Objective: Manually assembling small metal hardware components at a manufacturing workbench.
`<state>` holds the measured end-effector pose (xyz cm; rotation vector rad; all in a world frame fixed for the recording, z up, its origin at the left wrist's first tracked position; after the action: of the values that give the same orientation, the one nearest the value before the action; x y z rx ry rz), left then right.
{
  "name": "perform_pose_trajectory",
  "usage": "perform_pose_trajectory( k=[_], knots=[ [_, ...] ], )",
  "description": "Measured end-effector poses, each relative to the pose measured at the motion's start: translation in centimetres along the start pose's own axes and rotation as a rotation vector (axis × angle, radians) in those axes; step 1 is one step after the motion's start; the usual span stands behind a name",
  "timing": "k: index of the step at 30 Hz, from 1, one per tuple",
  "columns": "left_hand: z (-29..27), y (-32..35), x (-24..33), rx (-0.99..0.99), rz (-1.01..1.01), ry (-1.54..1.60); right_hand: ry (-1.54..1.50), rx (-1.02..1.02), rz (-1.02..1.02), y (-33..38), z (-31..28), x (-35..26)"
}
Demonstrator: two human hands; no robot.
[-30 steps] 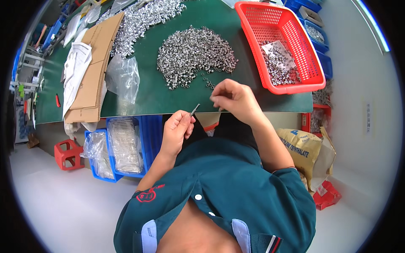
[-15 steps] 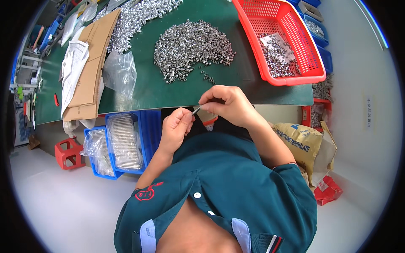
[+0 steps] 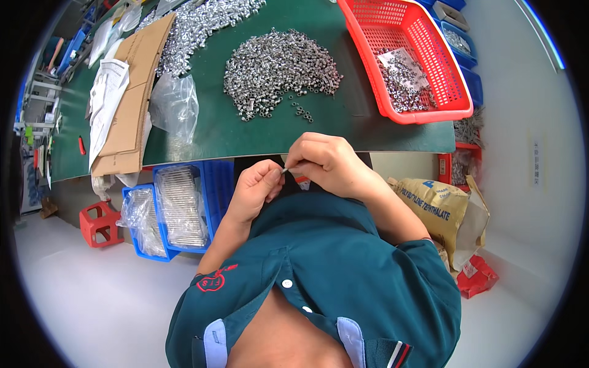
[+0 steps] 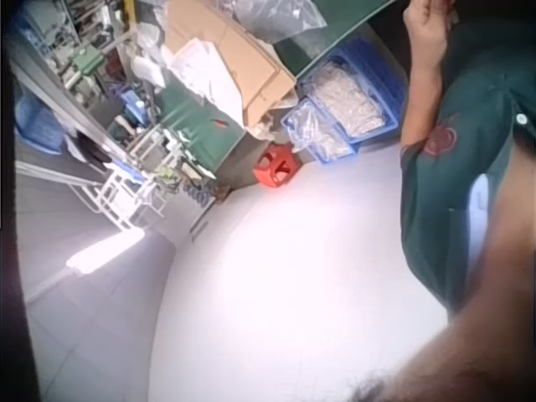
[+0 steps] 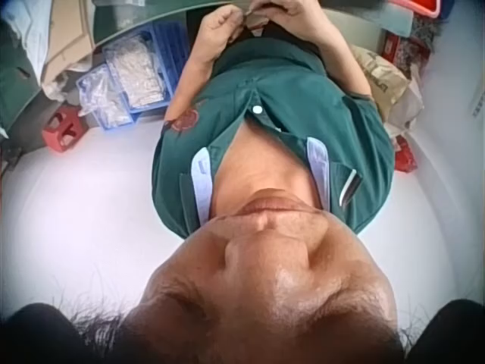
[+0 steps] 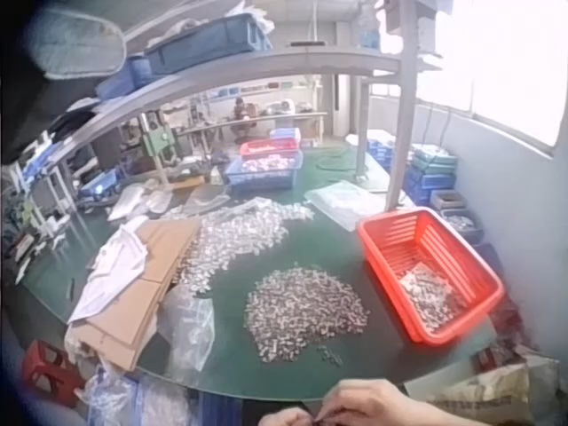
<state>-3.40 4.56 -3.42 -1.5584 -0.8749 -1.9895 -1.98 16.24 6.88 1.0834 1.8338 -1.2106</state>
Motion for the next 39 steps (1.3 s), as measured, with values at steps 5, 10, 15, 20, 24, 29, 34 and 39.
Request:
perform_pose_trajectory(
  k=[5,10,15,20,24,29,34,39],
  knots=[
    [0.3,0.2,0.2,0.009,-0.014,0.084,-0.401,0.080,0.554,2.1,0.5,5.2],
    [0.0,0.0,-0.1,0.038,-0.010,0.085,-0.487,0.033,0.615,2.9,1.3,6.4],
    [-0.7,-0.2,-0.2,0.098,0.018,0.029,0.244,0.272,0.376,2.0,-3.6,5.7],
    [-0.9,-0.2,-0.7,0.128,0.001,0.053,0.512,0.340,0.341,0.9,-3.8,6.2],
    [-1.1,-0.1,-0.7,0.152,-0.011,0.053,0.702,0.378,0.305,0.4,-3.6,6.4],
    [-1.5,-0.1,-0.8,0.176,0.005,0.041,0.650,0.387,0.324,0.6,-3.8,6.8],
    [-1.4,-0.4,-0.8,0.163,0.010,0.033,0.294,0.319,0.424,1.2,-3.3,6.7],
    [-0.9,-0.5,-0.3,0.147,0.016,-0.001,-0.400,0.204,0.621,2.0,-0.5,7.4]
  ],
)
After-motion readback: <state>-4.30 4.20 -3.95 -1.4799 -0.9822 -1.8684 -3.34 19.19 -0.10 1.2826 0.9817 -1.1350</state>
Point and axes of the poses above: each hand's wrist, its own y-axis away from the middle knuckle, its own z-axis out of the palm, x = y × z, the point moved 9 cm from there along -y, towards the middle knuckle, and after that the axes turned 8 degrees about -y, right-handed, at the moved point
